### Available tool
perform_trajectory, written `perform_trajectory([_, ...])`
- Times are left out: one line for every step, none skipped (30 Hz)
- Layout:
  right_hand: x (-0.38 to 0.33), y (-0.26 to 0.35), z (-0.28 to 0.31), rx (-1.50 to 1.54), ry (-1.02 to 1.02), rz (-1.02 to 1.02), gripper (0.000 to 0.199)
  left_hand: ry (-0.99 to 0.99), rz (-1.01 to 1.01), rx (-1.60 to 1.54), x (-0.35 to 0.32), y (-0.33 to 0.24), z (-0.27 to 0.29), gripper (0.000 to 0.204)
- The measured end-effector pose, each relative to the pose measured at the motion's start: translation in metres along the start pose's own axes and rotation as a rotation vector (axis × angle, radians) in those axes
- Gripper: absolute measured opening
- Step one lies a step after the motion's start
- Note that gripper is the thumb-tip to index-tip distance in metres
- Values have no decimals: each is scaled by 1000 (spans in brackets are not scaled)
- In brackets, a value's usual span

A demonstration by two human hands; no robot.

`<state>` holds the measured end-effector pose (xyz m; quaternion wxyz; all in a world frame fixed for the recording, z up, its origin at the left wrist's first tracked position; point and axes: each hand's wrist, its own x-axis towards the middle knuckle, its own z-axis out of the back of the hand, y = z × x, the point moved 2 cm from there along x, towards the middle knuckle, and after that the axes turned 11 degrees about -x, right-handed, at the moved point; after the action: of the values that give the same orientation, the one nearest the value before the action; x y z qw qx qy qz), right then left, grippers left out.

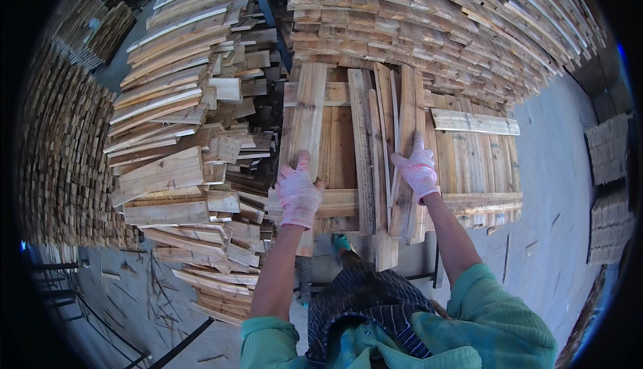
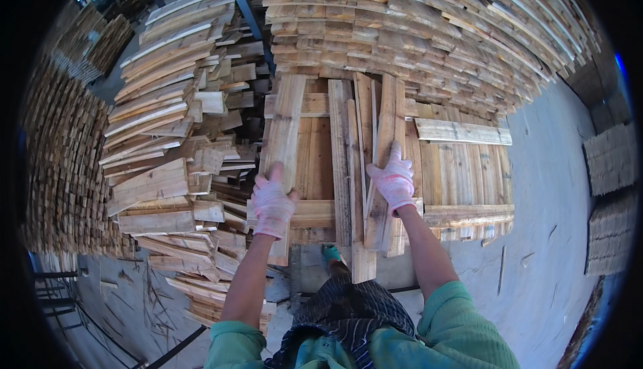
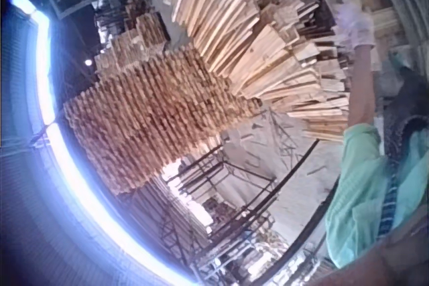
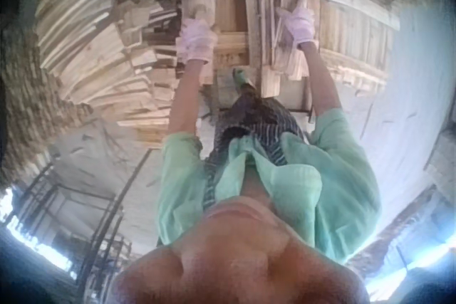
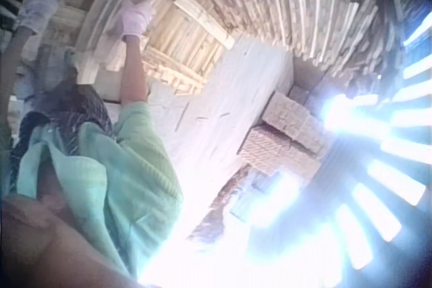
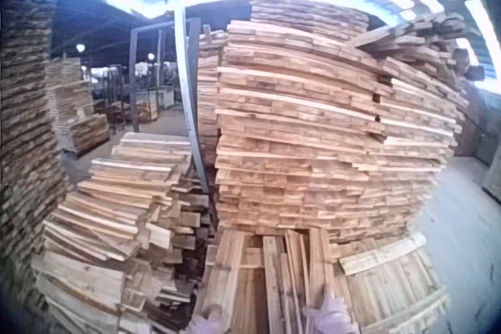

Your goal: The person moves wooden planks from a tall stack onto a smaller stack on a workbench by hand.

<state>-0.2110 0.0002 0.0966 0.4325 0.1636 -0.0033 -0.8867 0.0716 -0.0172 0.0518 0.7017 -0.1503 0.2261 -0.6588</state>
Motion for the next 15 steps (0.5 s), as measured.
perform_trajectory([0, -10, 0, 70, -17, 36, 103, -8, -5, -1, 1, -4, 9, 73])
perform_trajectory([-1, -17, -1, 140, -34, 70, 103, -16, -12, -1, 4, -6, 15, 75])
perform_trajectory([-9, -6, -1, 163, 0, 78, 102, 13, 27, 17, 13, -1, 26, 78])
perform_trajectory([-19, 0, -8, 311, 16, 204, 102, 61, 62, 29, 20, 6, 29, 80])
perform_trajectory([-28, 12, -18, 377, -9, 309, 102, 94, 100, 5, 26, 16, 27, 82])
perform_trajectory([-33, 21, -26, 432, -46, 403, 102, 104, 92, -19, 27, 14, 21, 81])
perform_trajectory([-41, 43, -29, 493, 1, 432, 101, 102, 91, -32, 27, 15, 21, 79])
perform_trajectory([-48, 64, -28, 552, 42, 454, 99, 106, 84, -49, 27, 15, 21, 78])
perform_trajectory([-52, 80, -32, 451, 72, 359, 99, 137, 67, -208, 29, 17, 24, 73])
perform_trajectory([-56, 102, -38, 360, 107, 276, 98, 75, 93, -261, 33, 28, 23, 71])
perform_trajectory([-55, 122, -48, 204, 110, 294, 95, 8, 116, -317, 41, 41, 16, 69])
perform_trajectory([-54, 141, -67, 57, 96, 338, 92, -64, 144, -369, 48, 60, 7, 68])
perform_trajectory([-66, 165, -78, 73, 71, 351, 88, 33, 165, -410, 52, 86, -7, 69])
perform_trajectory([-68, 174, -84, 71, 30, 336, 84, 27, 177, -388, 57, 85, -7, 68])
perform_trajectory([-65, 179, -87, 125, 67, 320, 82, 40, 183, -373, 58, 77, -8, 67])
